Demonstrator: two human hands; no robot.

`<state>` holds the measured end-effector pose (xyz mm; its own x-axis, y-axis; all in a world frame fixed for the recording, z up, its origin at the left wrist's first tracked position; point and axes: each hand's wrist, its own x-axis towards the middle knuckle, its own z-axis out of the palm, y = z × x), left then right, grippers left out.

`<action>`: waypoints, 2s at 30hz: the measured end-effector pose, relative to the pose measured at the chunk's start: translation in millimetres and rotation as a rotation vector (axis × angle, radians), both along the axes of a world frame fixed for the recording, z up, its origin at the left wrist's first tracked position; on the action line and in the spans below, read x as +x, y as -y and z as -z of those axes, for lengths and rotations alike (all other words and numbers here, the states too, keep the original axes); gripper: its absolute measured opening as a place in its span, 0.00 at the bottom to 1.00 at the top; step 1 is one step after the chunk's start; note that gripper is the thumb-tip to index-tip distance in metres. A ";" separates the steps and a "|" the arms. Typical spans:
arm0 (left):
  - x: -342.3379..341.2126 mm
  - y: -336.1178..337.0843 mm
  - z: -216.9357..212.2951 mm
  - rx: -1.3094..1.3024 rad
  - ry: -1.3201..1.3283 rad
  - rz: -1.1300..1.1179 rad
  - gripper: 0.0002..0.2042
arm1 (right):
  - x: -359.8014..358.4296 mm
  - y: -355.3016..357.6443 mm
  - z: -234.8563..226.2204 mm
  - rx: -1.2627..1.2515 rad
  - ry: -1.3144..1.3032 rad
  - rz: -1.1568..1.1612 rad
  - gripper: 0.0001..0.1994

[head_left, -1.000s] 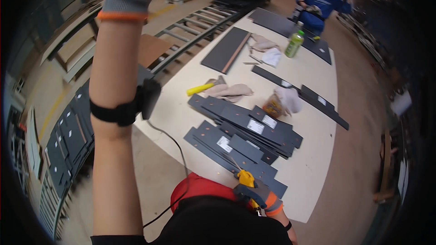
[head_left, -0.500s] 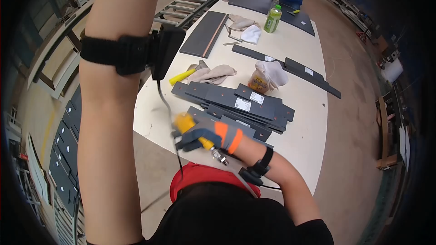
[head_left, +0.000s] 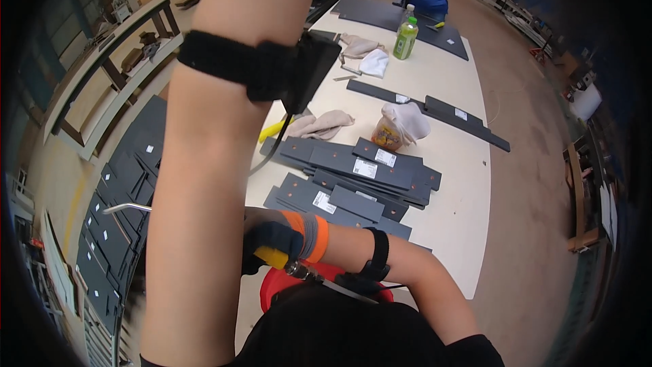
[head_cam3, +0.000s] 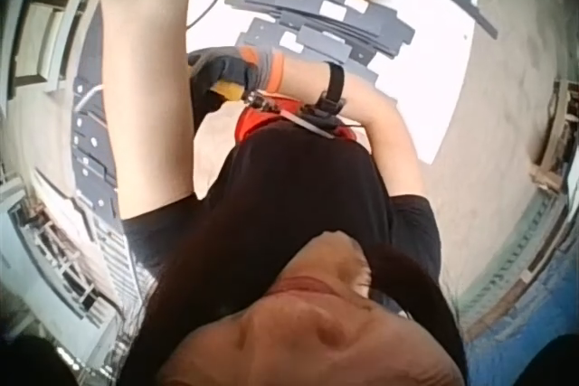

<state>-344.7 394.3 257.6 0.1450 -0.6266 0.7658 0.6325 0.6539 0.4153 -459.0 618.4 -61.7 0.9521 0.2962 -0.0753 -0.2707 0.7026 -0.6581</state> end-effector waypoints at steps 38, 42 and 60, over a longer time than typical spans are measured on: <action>-90.6 14.4 65.0 0.187 0.236 0.121 0.08 | 7.5 1.4 91.3 -0.386 1.205 0.807 0.12; -85.9 -27.3 105.1 0.076 0.171 -0.068 0.19 | -23.7 3.2 130.2 -0.504 1.081 0.840 0.14; -62.8 -138.5 242.3 0.453 0.966 -0.316 0.15 | -83.5 60.1 93.7 -0.669 0.186 0.992 0.22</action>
